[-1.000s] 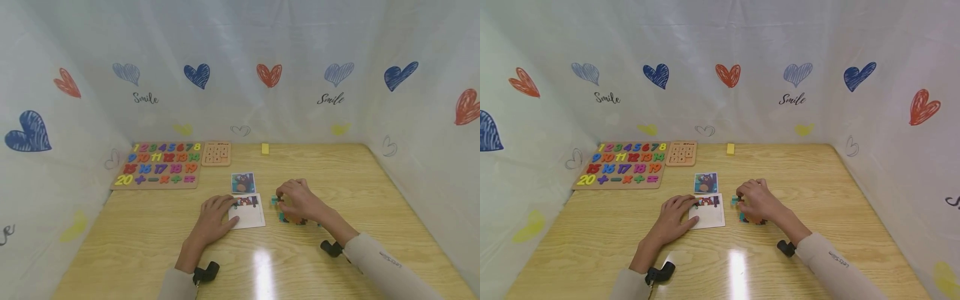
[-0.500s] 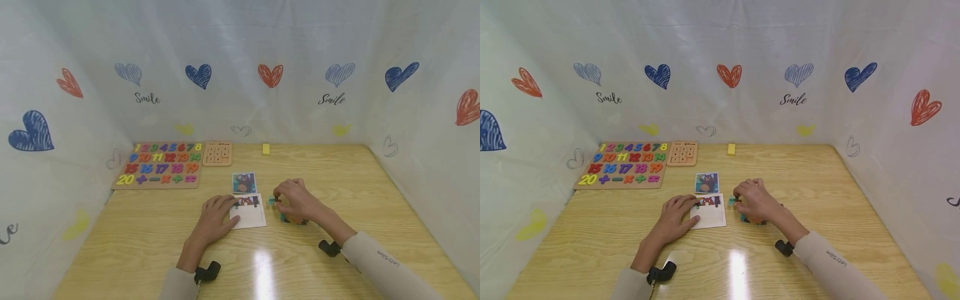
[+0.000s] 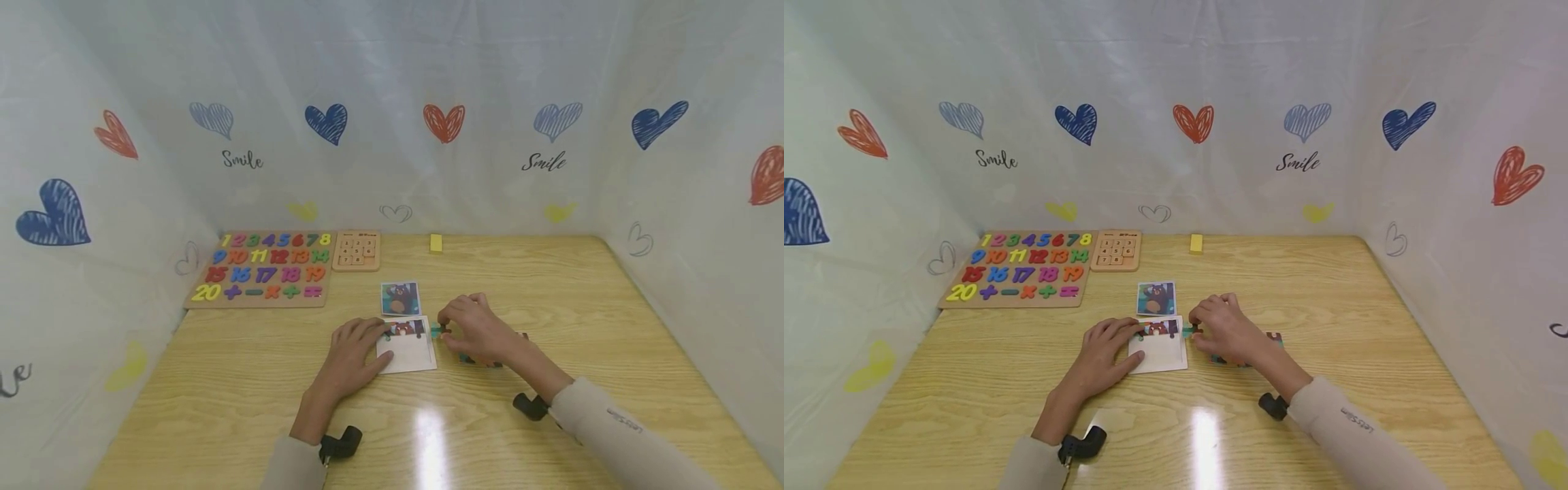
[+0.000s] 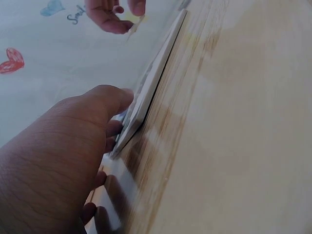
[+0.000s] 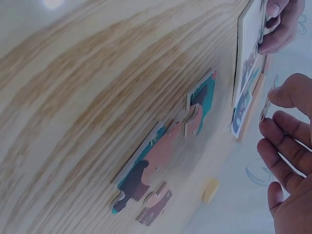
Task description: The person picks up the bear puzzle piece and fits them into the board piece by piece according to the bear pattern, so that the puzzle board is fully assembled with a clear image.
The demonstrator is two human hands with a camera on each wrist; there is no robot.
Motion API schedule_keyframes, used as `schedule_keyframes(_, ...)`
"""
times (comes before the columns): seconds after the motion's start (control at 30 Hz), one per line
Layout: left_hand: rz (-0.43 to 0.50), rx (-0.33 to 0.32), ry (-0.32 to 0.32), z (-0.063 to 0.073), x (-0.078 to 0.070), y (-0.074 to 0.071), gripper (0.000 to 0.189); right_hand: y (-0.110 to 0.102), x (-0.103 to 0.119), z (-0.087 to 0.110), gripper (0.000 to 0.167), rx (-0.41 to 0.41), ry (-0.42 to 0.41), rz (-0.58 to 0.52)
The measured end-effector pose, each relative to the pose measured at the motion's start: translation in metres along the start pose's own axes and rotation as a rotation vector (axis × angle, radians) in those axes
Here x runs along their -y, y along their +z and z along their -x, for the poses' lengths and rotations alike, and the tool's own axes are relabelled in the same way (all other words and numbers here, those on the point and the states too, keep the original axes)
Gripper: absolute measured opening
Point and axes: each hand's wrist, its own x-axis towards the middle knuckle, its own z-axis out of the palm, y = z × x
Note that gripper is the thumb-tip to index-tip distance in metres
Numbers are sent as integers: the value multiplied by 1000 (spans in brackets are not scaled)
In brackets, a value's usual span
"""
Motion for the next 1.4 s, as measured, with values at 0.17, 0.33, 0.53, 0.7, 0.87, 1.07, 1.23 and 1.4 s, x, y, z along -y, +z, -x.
schedule_keyframes(0.17,-3,14,-7,0,2,2,54,3,4,-3,20,1,-19,-11)
schedule_keyframes(0.33,-1,16,-5,0,2,1,55,7,6,-5,18,19,-15,-24)
schedule_keyframes(0.53,-22,37,-14,-1,3,-1,62,10,10,-10,17,33,-16,-16)
schedule_keyframes(0.7,-30,53,-20,-1,3,-4,66,13,13,-14,19,52,-3,-6)
schedule_keyframes(0.87,-37,56,-23,-1,4,-3,66,17,15,-17,18,61,-1,-6)
schedule_keyframes(1.07,-43,58,-17,0,4,-1,67,21,20,-21,19,83,11,-22)
schedule_keyframes(1.23,-44,63,-19,0,4,-1,69,25,22,-24,20,108,19,18)
schedule_keyframes(1.4,-57,55,-16,-1,5,-1,70,26,24,-28,22,106,9,22)
